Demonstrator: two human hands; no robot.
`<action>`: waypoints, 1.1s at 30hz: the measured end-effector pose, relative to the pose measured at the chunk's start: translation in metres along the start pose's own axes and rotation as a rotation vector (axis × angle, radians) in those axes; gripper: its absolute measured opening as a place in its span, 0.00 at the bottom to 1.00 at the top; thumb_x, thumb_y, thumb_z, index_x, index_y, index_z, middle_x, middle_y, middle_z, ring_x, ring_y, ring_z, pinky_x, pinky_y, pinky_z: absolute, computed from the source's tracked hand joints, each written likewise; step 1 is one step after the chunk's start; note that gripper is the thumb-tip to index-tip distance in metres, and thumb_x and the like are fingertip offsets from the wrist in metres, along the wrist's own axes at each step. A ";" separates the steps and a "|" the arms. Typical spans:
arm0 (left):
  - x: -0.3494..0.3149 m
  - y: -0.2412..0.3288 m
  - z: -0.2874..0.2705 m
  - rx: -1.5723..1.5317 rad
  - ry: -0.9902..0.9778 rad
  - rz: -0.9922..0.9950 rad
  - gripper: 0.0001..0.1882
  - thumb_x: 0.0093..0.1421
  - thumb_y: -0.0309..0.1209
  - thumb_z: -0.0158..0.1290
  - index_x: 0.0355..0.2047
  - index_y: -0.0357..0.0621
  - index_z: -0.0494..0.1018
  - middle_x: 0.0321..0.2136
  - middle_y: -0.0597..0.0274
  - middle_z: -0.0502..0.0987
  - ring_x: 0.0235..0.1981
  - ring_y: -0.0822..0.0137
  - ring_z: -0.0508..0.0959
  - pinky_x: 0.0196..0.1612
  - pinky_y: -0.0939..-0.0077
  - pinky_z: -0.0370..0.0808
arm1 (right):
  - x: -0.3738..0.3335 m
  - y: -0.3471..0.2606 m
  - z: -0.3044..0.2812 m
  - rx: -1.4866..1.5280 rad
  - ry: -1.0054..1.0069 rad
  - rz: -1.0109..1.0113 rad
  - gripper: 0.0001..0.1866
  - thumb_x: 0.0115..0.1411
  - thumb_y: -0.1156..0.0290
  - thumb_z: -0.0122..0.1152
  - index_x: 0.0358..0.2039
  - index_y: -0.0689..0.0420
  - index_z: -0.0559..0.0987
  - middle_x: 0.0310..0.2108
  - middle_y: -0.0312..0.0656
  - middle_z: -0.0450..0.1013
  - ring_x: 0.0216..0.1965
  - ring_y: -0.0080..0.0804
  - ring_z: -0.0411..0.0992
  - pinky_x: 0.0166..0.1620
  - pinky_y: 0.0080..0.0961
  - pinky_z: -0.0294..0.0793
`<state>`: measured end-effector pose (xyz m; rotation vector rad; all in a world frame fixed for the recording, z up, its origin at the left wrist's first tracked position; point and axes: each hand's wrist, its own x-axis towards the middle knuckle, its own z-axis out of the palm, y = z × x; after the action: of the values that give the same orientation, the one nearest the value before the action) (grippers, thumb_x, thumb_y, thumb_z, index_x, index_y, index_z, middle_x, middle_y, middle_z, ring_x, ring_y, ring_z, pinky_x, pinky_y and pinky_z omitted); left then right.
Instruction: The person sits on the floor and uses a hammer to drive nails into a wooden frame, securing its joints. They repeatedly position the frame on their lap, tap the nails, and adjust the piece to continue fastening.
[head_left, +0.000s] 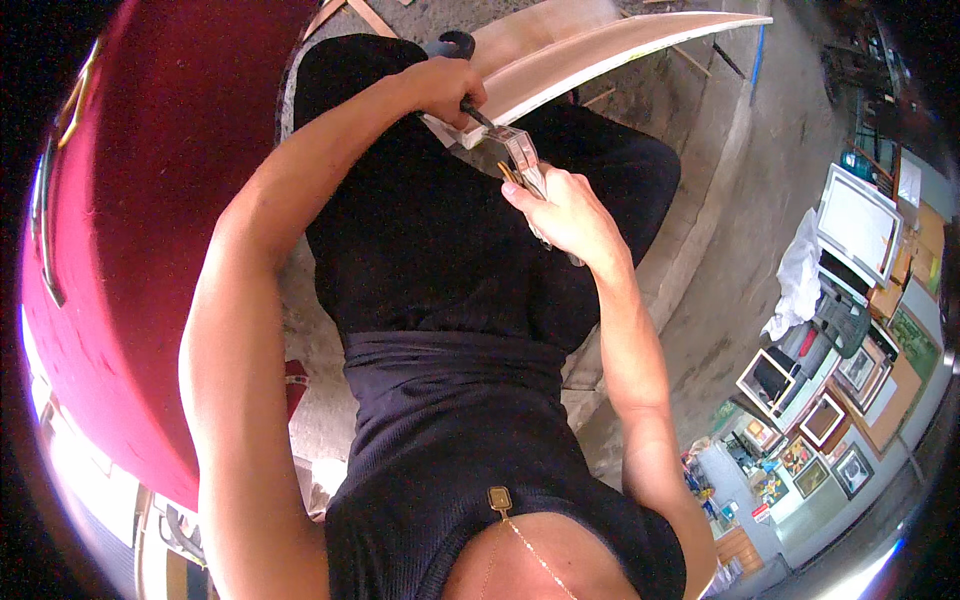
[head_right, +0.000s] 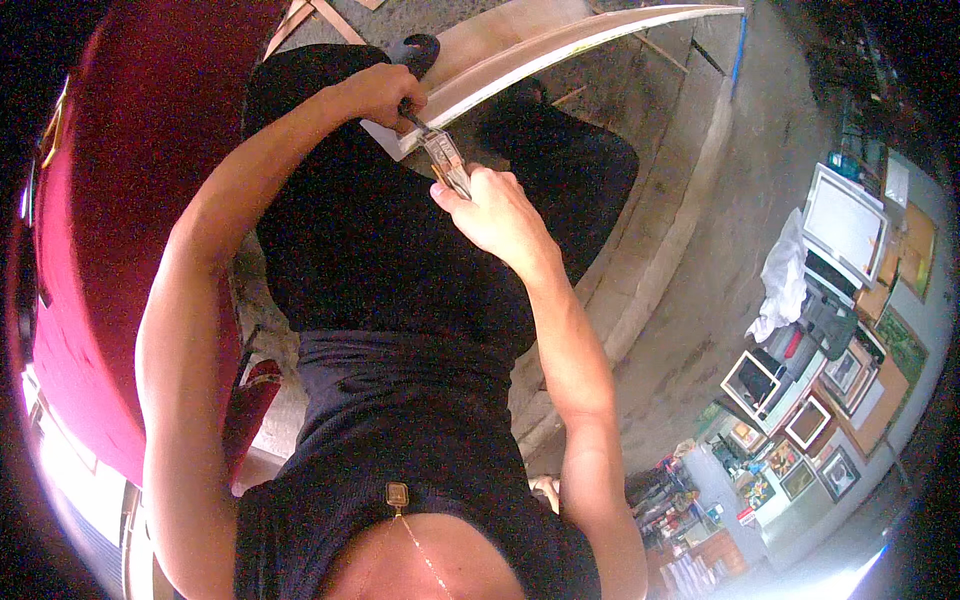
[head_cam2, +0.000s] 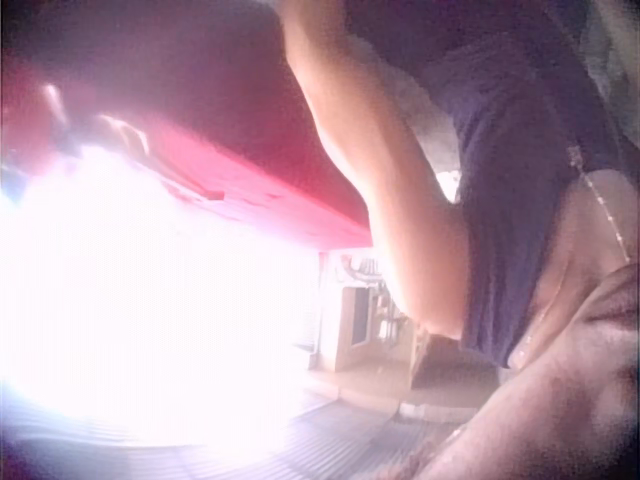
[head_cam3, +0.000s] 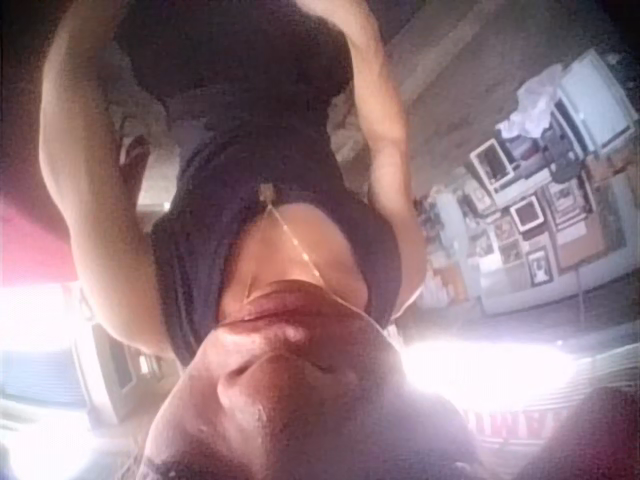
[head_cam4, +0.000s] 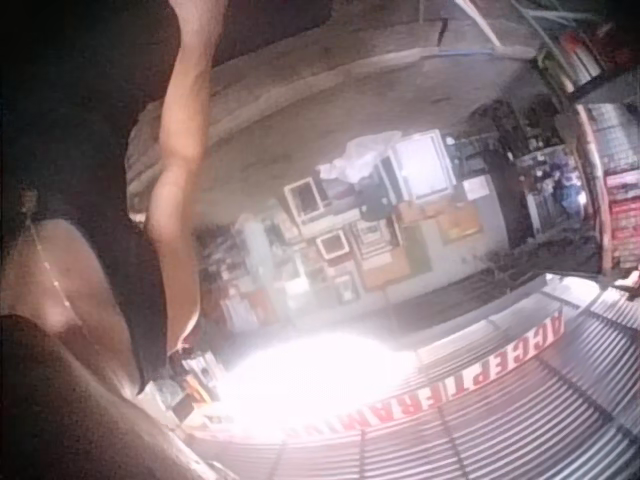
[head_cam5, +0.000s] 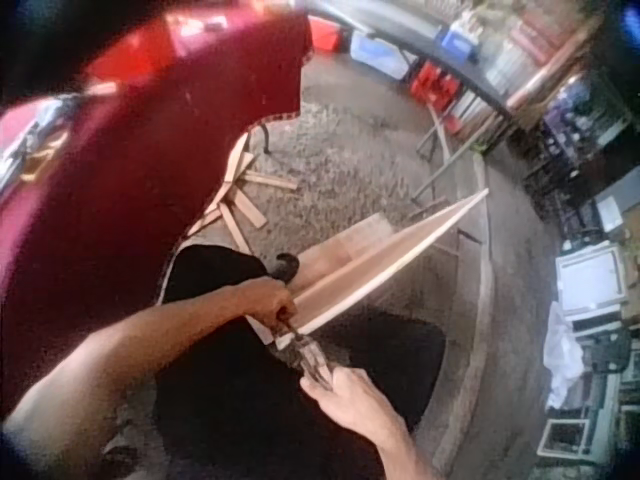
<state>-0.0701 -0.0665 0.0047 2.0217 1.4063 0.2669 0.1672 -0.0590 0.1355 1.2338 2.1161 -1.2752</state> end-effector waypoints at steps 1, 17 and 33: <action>0.001 0.000 0.001 0.005 0.009 0.006 0.10 0.38 0.35 0.62 0.20 0.45 0.75 0.18 0.57 0.75 0.25 0.53 0.77 0.27 0.58 0.72 | 0.001 0.002 0.000 -0.016 -0.012 0.020 0.21 0.61 0.53 0.57 0.33 0.63 0.74 0.15 0.43 0.69 0.21 0.32 0.72 0.29 0.34 0.70; 0.000 0.005 0.003 0.017 -0.031 -0.018 0.13 0.37 0.37 0.64 0.21 0.47 0.75 0.19 0.59 0.77 0.25 0.53 0.78 0.29 0.58 0.72 | 0.007 -0.013 0.001 -0.101 0.049 0.010 0.28 0.58 0.46 0.56 0.24 0.64 0.75 0.15 0.44 0.72 0.21 0.33 0.74 0.32 0.33 0.72; 0.003 -0.005 0.005 0.044 -0.068 -0.092 0.16 0.39 0.39 0.65 0.29 0.50 0.79 0.25 0.58 0.80 0.30 0.53 0.80 0.34 0.59 0.75 | 0.068 0.035 -0.017 0.696 0.927 -0.194 0.31 0.41 0.62 0.79 0.41 0.64 0.74 0.34 0.43 0.77 0.33 0.29 0.74 0.41 0.26 0.74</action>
<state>-0.0700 -0.0643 -0.0024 1.9761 1.4696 0.1268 0.1611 -0.0042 0.0802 2.3074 2.4880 -1.8661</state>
